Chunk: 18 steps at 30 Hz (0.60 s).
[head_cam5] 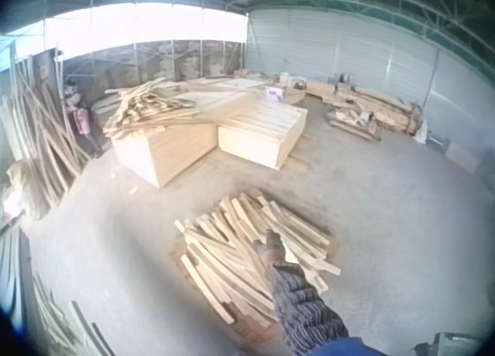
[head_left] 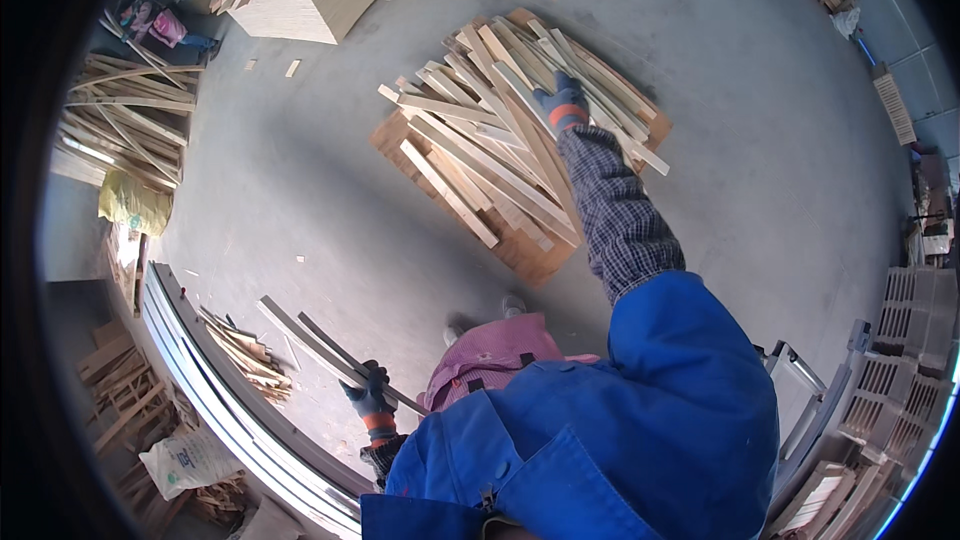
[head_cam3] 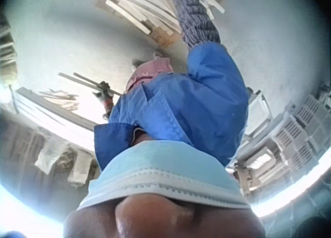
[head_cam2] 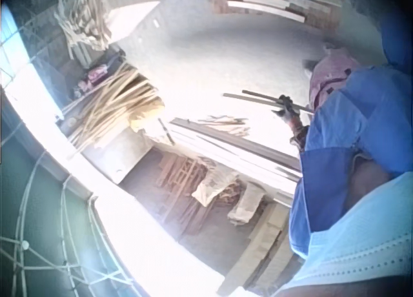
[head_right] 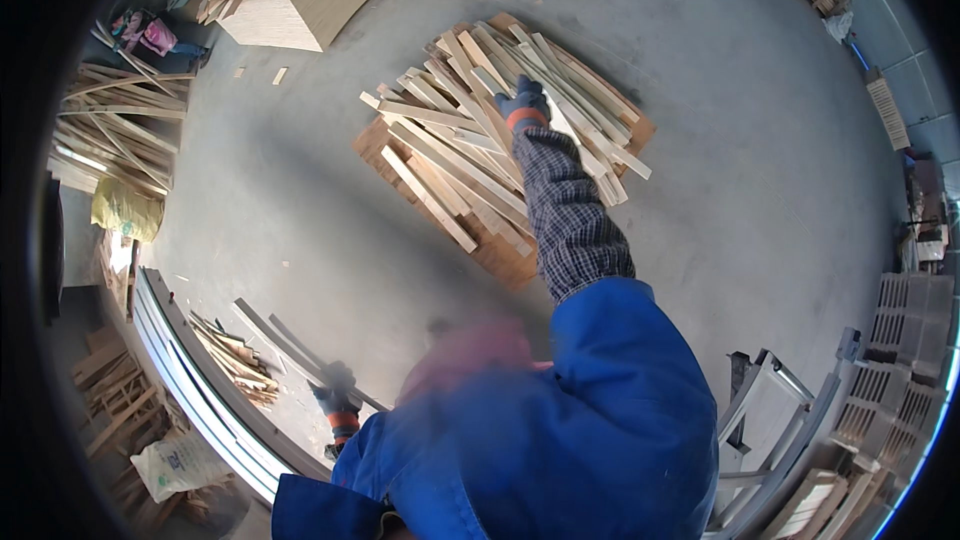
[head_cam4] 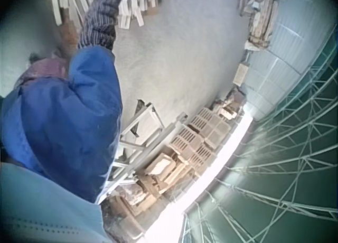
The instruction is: The person picks up wooden planks from a pile, places them on a table saw, and cuts them into smaller pieces. The person then stacks the cut pieces on the floor.
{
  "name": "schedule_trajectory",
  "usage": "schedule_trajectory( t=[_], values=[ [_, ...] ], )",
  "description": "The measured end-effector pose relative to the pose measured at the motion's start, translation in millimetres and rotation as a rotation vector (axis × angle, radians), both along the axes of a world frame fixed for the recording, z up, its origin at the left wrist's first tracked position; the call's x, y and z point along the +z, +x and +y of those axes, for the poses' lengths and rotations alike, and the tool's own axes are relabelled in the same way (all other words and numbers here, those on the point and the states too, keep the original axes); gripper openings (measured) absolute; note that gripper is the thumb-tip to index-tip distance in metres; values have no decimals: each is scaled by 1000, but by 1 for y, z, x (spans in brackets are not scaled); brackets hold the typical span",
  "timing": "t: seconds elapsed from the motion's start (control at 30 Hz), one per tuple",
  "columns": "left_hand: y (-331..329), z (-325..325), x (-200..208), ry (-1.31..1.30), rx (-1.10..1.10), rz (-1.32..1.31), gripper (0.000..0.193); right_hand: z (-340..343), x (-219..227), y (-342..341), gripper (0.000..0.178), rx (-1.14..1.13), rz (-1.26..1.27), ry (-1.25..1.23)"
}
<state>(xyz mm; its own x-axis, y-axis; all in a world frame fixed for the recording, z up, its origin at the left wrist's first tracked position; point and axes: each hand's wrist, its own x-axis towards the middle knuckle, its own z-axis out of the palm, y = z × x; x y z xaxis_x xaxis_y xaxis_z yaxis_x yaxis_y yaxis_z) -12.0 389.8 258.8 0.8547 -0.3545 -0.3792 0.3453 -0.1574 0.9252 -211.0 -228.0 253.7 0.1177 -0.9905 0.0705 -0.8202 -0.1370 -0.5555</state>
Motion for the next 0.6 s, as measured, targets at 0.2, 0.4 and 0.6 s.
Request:
schedule_trajectory(
  t=[0.2, 0.4, 0.6],
  values=[
    [26, -34, -11, -36, 46, 186, 50, 236, -133, 22, 53, 380, 57, 447],
    [109, -133, -42, -18, -214, 199, 50, 473, -187, -182, 45, 27, 346, 1046],
    [189, -249, -83, -152, -794, 205, 37, 599, -159, -289, 37, -878, 196, 1053]
  ],
)
